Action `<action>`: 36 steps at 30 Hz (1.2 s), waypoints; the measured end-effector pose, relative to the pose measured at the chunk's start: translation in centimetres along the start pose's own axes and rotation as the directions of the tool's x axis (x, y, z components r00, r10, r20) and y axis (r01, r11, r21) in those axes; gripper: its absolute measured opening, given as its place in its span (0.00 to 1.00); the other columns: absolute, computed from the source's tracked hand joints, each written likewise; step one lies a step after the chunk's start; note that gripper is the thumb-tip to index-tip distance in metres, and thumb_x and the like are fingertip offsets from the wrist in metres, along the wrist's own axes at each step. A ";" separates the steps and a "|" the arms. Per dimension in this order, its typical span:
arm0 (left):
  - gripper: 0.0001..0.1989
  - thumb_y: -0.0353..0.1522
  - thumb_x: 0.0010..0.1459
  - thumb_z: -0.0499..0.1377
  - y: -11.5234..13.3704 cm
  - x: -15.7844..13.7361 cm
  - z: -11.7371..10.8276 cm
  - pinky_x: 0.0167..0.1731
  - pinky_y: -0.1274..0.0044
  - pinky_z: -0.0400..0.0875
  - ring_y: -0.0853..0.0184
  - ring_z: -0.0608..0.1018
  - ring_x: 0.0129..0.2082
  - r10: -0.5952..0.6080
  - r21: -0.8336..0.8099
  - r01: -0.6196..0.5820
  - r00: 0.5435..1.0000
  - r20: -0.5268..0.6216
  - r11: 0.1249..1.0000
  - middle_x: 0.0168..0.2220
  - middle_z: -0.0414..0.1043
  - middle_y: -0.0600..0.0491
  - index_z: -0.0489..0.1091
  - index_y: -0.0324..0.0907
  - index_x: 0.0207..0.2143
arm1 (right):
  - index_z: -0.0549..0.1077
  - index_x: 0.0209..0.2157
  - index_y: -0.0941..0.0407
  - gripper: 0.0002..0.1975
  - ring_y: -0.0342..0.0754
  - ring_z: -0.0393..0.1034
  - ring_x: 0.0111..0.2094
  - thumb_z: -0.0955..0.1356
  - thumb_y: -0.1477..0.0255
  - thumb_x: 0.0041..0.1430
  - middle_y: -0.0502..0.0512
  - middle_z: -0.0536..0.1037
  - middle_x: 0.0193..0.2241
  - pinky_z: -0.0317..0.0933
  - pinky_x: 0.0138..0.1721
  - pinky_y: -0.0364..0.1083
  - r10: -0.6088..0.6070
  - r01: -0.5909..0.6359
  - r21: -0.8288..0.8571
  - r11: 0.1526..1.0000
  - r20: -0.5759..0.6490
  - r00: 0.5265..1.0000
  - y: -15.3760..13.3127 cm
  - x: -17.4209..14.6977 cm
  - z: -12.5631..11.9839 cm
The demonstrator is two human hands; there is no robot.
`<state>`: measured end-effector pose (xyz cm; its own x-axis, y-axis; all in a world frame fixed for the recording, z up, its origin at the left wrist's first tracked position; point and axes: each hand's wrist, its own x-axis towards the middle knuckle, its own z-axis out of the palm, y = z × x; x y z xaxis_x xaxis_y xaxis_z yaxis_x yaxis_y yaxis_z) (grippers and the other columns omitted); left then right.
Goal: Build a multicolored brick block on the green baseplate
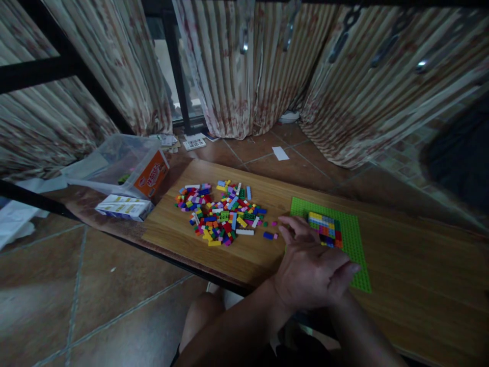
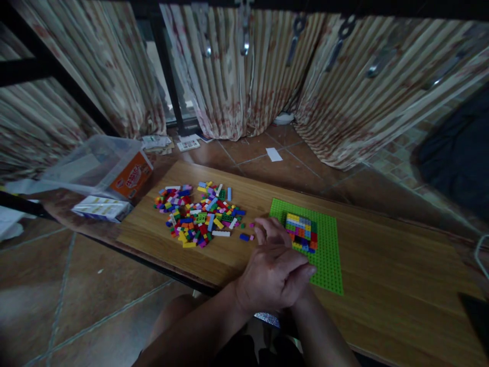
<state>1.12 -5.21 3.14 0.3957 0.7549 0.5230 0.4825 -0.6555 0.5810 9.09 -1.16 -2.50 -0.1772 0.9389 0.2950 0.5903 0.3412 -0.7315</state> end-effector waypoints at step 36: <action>0.13 0.34 0.64 0.51 0.3 -0.2 0.8 0.32 0.76 0.69 0.70 0.77 0.27 0.055 -0.079 -0.056 0.998 -0.009 0.995 0.26 0.75 0.54 0.70 0.40 0.29 | 0.71 0.29 0.52 0.05 0.48 0.68 0.31 0.66 0.76 0.55 0.52 0.73 0.29 0.60 0.33 0.46 -0.039 0.049 -0.092 0.995 0.110 0.993 0.3 0.7 1.6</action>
<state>1.83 -5.60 2.70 0.4145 0.7174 0.5600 0.3969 -0.6962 0.5981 7.88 -0.39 -3.48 -0.2854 0.9241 0.2540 0.6506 0.3814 -0.6566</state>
